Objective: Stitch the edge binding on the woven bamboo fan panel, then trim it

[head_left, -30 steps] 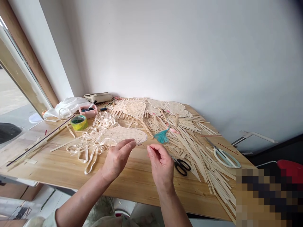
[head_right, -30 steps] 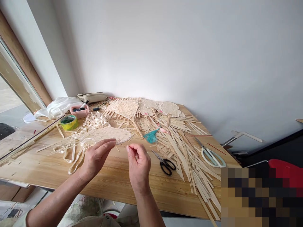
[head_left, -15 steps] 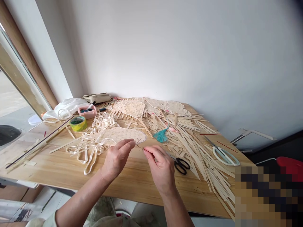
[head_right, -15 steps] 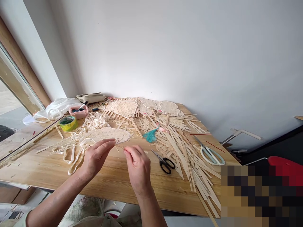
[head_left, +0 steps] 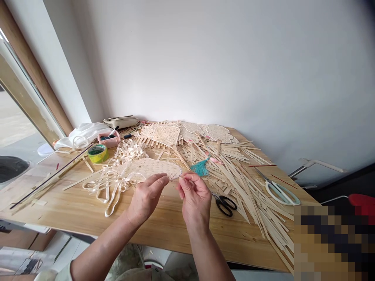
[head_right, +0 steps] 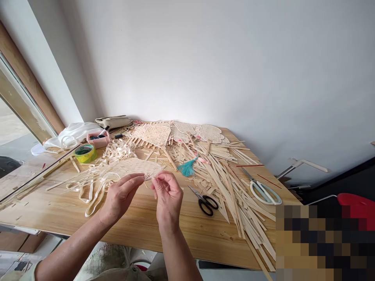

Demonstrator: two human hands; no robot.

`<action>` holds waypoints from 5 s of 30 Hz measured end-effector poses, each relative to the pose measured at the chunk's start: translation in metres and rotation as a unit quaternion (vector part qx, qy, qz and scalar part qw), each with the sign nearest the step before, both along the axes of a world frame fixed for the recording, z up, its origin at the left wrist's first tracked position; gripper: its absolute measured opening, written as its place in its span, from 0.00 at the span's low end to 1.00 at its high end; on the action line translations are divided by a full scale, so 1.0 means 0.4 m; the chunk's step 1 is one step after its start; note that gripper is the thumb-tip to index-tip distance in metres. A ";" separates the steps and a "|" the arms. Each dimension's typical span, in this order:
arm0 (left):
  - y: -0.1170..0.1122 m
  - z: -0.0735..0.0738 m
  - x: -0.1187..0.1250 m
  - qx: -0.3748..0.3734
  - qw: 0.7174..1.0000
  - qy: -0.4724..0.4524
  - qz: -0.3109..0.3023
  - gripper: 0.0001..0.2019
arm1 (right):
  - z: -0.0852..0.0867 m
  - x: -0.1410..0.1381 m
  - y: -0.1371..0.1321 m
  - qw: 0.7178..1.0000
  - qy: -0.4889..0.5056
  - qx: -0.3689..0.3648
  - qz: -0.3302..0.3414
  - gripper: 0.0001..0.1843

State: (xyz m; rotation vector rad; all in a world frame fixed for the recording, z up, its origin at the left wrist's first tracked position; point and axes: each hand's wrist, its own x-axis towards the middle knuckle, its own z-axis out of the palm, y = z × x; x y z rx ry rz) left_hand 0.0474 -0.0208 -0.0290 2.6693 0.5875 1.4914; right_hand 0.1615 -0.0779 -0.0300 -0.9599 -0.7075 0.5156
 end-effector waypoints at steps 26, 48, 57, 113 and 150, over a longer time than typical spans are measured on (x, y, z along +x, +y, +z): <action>0.019 0.023 -0.021 -0.017 0.999 -0.031 -0.003 0.09 | 0.000 -0.063 -0.053 0.949 0.242 0.024 0.201 0.05; 0.025 0.074 -0.027 -0.021 0.995 -0.084 0.048 0.07 | 0.055 -0.025 -0.018 0.956 0.280 0.075 0.040 0.11; 0.060 0.117 -0.045 -0.162 0.981 -0.095 0.042 0.06 | 0.071 -0.013 0.016 0.996 0.009 0.079 0.031 0.03; 0.094 0.156 -0.055 -0.356 0.912 -0.192 -0.069 0.06 | 0.120 -0.064 0.075 0.918 -0.392 0.015 -0.061 0.10; 0.042 0.080 -0.020 -0.018 0.995 -0.100 0.012 0.06 | 0.067 -0.051 0.059 0.967 -0.252 -0.042 -0.013 0.09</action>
